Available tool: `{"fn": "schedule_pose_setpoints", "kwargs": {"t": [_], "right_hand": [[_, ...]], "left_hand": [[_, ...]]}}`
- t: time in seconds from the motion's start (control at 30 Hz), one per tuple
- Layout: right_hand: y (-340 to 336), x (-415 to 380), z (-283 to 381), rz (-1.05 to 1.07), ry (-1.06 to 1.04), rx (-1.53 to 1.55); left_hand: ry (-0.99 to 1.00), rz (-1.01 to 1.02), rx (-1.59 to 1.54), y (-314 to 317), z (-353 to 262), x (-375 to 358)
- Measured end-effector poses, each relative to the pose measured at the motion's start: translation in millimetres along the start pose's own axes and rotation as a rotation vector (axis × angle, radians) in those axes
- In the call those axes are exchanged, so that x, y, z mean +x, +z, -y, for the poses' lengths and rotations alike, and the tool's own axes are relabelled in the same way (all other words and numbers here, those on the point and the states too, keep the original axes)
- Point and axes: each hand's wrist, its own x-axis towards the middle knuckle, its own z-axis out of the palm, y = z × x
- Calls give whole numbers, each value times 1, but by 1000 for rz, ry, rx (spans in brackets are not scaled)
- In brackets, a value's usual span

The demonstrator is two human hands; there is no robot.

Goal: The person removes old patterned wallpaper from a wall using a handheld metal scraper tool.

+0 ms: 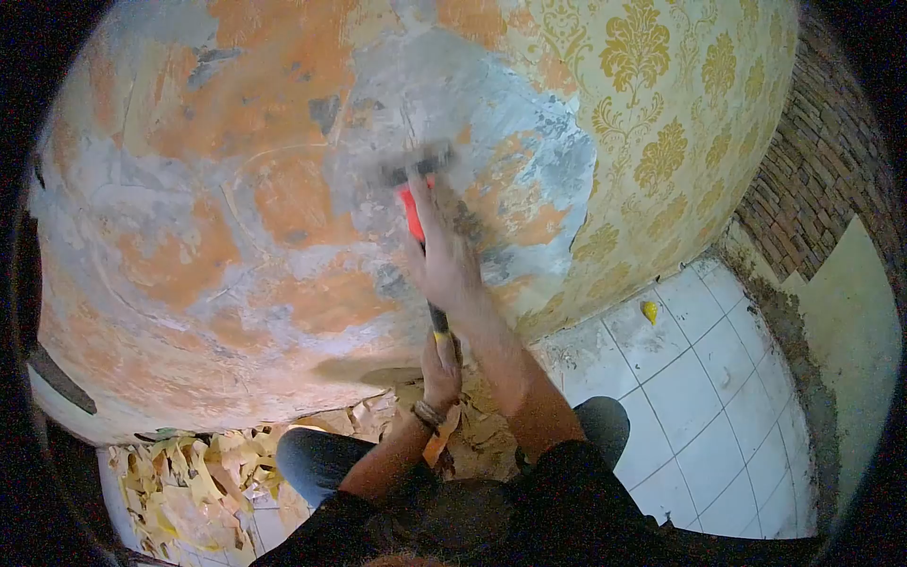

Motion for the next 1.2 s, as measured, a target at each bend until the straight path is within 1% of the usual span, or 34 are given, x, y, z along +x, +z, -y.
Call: {"fn": "schedule_pose_setpoints", "kwargs": {"t": [0.03, 0.07, 0.1, 0.13, 0.17, 0.2, 0.27, 0.3, 0.37, 0.4, 0.47, 0.53, 0.6, 0.67, 0.7, 0.77, 0.8, 0.83, 0.87, 0.93, 0.97, 1.03, 1.07, 1.1, 1.17, 1.2], "right_hand": [[15, -25, -23, -12, -5, 13], [22, -39, -35, -25, -11, 26], [19, -41, -32, -28, -11, 24], [16, -43, -29, 41, 108, 44], [13, -46, -25, 111, 230, 67], [10, -41, -20, 108, 233, 67], [-3, -8, -14, 7, 122, 114], [-12, 12, -6, -36, 49, 72], [-32, 51, 10, -114, -93, -12], [-39, 66, 16, -156, -168, -56], [-53, 79, 24, -145, -166, -57], [-56, 75, 21, -128, -168, -58], [-46, 49, 6, -90, -96, 1], [-24, 8, -22, -132, -61, -144], [-14, -8, -33, -134, -64, -146], [-2, -26, -45, -173, -73, -99], [-7, -21, -39, -135, -19, -81], [-14, -9, -32, -138, -11, -80], [-21, 7, -24, -138, 38, -57], [-34, 25, -10, -120, 115, -13], [-32, 23, -17, -114, 115, -17], [-24, 19, -41, -329, -271, -240], [-19, 9, -51, -330, -277, -239], [-14, -10, -57, -302, -254, -214], [-14, -17, -53, -272, -232, -185], [-22, -11, -37, -176, -38, -49]], "left_hand": [[2, 1, -2, 0, 9, -16], [-97, 13, -58, -1, 17, -31], [-197, 27, -114, -1, 15, -36], [-196, 30, -113, -1, 16, -35], [-137, 31, 3, -3, 17, -33], [-78, 31, 119, -5, 15, -28], [-37, 22, 56, 0, 4, -1], [-7, 10, -3, 4, -4, 14], [190, -96, 160, 5, -59, 43], [185, -93, 160, 8, -72, 53], [54, 40, -101, 12, -86, 64], [47, 44, -93, 15, -83, 56], [44, 49, -84, 17, -67, 36], [216, 8, 162, 21, -21, -1], [219, 8, 160, 21, -7, -12], [-98, 70, -14, 15, 10, -24], [-78, 65, 24, 9, -6, -15], [-81, 71, 28, 5, -17, -1], [-42, 92, 65, 2, -24, 13], [25, 96, 109, 5, -28, 31], [21, 94, 104, 8, -28, 25], [-16, 101, 31, 14, -26, 10], [-11, 97, 30, 16, -23, 0], [-45, 100, 18, 17, -17, -14], [-78, 99, 9, 14, -17, -17], [-100, 114, 1, 11, -26, -9]]}}
